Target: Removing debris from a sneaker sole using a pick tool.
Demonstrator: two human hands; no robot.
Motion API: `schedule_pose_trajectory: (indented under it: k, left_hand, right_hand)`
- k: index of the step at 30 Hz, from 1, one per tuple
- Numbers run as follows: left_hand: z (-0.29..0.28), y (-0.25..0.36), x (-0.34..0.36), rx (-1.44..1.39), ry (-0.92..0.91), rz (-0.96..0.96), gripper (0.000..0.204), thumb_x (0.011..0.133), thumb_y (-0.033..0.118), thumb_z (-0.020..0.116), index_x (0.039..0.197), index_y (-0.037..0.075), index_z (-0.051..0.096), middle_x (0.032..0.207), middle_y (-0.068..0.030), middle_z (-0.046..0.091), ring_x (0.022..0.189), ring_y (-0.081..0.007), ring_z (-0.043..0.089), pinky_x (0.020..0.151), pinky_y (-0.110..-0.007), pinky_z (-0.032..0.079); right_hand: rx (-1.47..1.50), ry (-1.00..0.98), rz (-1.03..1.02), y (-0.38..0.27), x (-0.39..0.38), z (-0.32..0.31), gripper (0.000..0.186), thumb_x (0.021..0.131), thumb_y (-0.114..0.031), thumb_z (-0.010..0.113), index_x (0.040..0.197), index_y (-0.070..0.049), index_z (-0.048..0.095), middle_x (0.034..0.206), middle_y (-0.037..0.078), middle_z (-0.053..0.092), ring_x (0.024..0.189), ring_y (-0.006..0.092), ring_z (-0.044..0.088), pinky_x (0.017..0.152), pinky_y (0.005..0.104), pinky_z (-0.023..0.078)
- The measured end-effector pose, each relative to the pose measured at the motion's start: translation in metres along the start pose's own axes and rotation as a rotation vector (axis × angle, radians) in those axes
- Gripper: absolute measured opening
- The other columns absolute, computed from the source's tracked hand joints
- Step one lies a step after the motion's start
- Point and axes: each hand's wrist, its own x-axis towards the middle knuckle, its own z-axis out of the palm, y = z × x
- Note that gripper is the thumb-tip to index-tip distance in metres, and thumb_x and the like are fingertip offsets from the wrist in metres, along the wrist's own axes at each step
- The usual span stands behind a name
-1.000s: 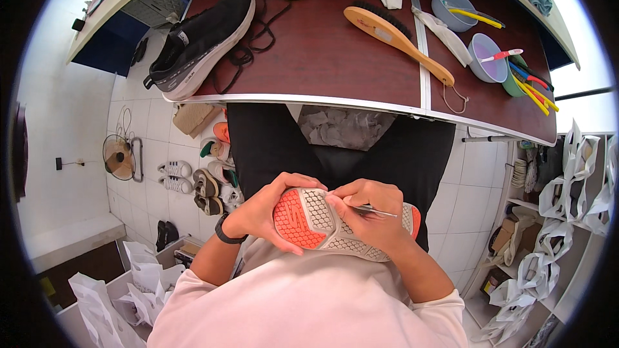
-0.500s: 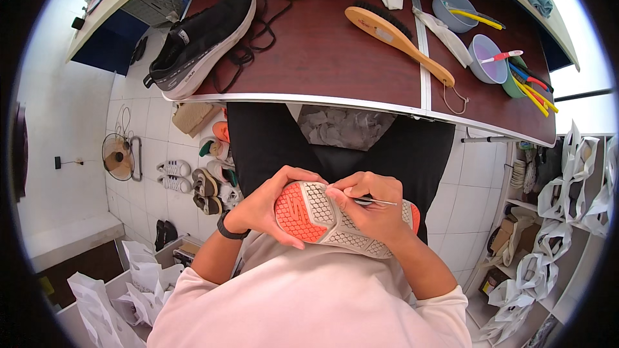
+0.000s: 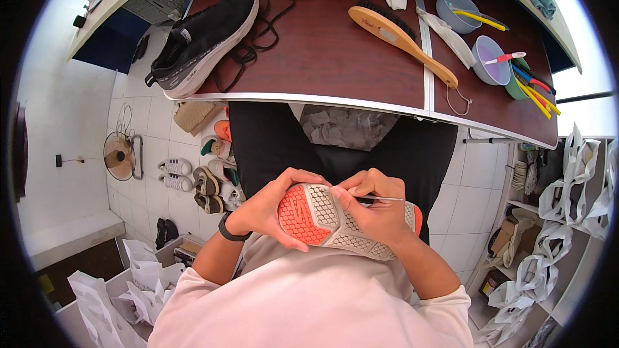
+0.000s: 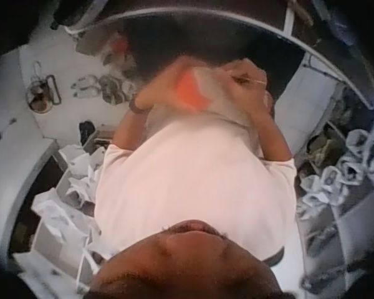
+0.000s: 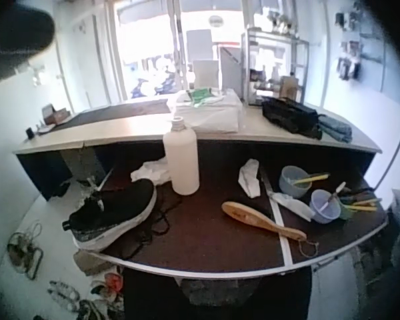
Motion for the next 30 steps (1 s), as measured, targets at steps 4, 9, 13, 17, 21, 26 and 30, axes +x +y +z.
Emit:
schedule_pose_trajectory:
  k: [4,9,13,17,21,26,30]
  left_hand:
    - [0.001,0.002,-0.001,-0.002,-0.003,-0.014,0.105,0.055,0.033,0.1,0.136,0.003,0.041,0.132,-0.0163,0.057,0.12,-0.0274,0.061,0.104,-0.038,0.049]
    - [-0.001,0.005,0.0,0.041,0.001,-0.012,0.105,0.055,0.034,0.1,0.136,0.003,0.041,0.132,-0.0163,0.057,0.12,-0.0279,0.061,0.104,-0.038,0.049]
    - [0.001,0.002,-0.001,-0.005,0.001,-0.028,0.106,0.053,0.033,0.101,0.135,0.002,0.041,0.133,-0.017,0.056,0.121,-0.0271,0.06,0.105,-0.038,0.048]
    - [0.001,0.006,0.002,0.036,-0.008,0.012,0.104,0.055,0.033,0.1,0.136,0.004,0.041,0.133,-0.0161,0.057,0.12,-0.0279,0.061,0.104,-0.039,0.049]
    - [0.001,0.006,0.001,0.036,-0.001,-0.008,0.104,0.055,0.034,0.1,0.136,0.005,0.041,0.133,-0.0162,0.057,0.12,-0.0286,0.061,0.104,-0.039,0.049]
    - [0.003,0.004,0.0,0.045,0.001,0.015,0.105,0.055,0.036,0.099,0.136,0.005,0.041,0.133,-0.0164,0.057,0.12,-0.029,0.061,0.104,-0.039,0.049]
    - [0.001,0.008,0.0,0.059,-0.016,-0.015,0.107,0.053,0.031,0.102,0.135,0.001,0.041,0.133,-0.0182,0.055,0.123,-0.0275,0.059,0.106,-0.039,0.047]
  right_hand:
    - [0.01,-0.054,-0.082,0.001,0.004,0.002,0.031,0.083,0.01,0.077,0.08,-0.005,0.05,0.079,0.018,0.072,0.07,0.0154,0.072,0.055,0.0246,0.056]
    - [0.152,-0.028,0.163,-0.006,0.011,0.001,0.03,0.083,0.005,0.079,0.075,-0.003,0.051,0.078,0.015,0.074,0.071,0.0136,0.073,0.06,0.0245,0.055]
    - [0.136,0.057,0.172,-0.007,0.003,0.002,0.03,0.083,0.006,0.078,0.074,-0.003,0.051,0.077,0.014,0.073,0.069,0.0117,0.07,0.058,0.0243,0.054]
    - [0.038,-0.039,-0.069,-0.005,0.004,0.005,0.03,0.082,0.007,0.078,0.074,-0.003,0.051,0.078,0.015,0.074,0.069,0.0134,0.072,0.056,0.0245,0.054]
    - [0.013,-0.043,-0.078,-0.008,0.007,0.006,0.03,0.081,0.007,0.079,0.074,-0.004,0.052,0.078,0.013,0.074,0.068,0.0146,0.073,0.056,0.0247,0.054]
    - [-0.053,0.001,-0.084,-0.008,0.001,0.007,0.029,0.081,0.006,0.08,0.075,-0.004,0.054,0.079,0.013,0.075,0.066,0.0148,0.072,0.054,0.0243,0.054]
    - [-0.101,-0.157,-0.222,-0.007,0.009,0.003,0.03,0.084,0.008,0.077,0.083,-0.006,0.05,0.08,0.017,0.074,0.07,0.0177,0.074,0.056,0.0257,0.056]
